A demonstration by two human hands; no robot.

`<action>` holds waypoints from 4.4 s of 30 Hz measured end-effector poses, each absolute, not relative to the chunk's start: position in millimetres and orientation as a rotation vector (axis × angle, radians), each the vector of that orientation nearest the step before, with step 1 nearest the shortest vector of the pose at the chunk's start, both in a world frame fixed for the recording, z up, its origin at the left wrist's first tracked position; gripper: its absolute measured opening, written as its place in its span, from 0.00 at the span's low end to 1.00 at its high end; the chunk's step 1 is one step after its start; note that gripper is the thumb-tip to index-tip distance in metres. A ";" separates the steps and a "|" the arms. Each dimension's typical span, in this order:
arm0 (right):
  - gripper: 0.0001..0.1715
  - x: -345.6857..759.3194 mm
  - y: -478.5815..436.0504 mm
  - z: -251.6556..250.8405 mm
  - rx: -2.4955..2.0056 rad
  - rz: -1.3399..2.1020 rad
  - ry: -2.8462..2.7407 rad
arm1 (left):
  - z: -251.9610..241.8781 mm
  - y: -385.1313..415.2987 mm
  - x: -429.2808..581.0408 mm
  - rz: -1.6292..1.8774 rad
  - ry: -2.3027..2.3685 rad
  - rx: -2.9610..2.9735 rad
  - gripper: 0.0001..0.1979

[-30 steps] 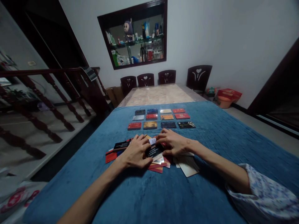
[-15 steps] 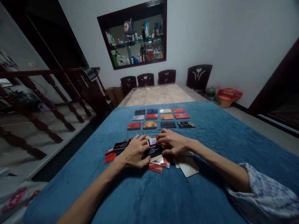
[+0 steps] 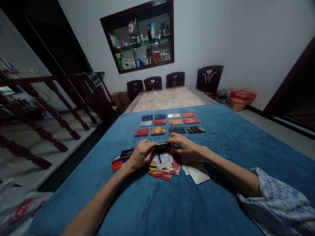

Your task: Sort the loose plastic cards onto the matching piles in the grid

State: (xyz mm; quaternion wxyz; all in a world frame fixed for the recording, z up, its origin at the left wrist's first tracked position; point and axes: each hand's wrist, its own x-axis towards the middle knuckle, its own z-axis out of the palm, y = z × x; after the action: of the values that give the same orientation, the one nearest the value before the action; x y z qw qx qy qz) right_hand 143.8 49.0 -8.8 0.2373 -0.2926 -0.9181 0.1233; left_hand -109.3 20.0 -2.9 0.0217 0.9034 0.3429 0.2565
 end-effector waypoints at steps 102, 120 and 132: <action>0.24 131.9 43.7 -20.2 -0.985 -0.426 -2.333 | -10.1 13.9 -91.8 0.938 1.522 2.628 0.26; 0.28 111.9 65.0 8.9 -1.043 -0.393 -2.422 | 22.2 34.4 -111.8 0.699 1.663 2.865 0.25; 0.29 85.1 102.8 35.4 -1.187 -0.324 -2.553 | 35.3 83.0 -129.3 0.525 1.690 2.856 0.28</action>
State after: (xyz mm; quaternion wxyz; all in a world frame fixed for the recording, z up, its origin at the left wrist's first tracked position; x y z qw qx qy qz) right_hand 85.1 102.8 35.4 0.1531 -0.4138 -0.8903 -0.1131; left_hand -129.3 83.0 35.3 -0.1089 0.8449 0.5001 0.1554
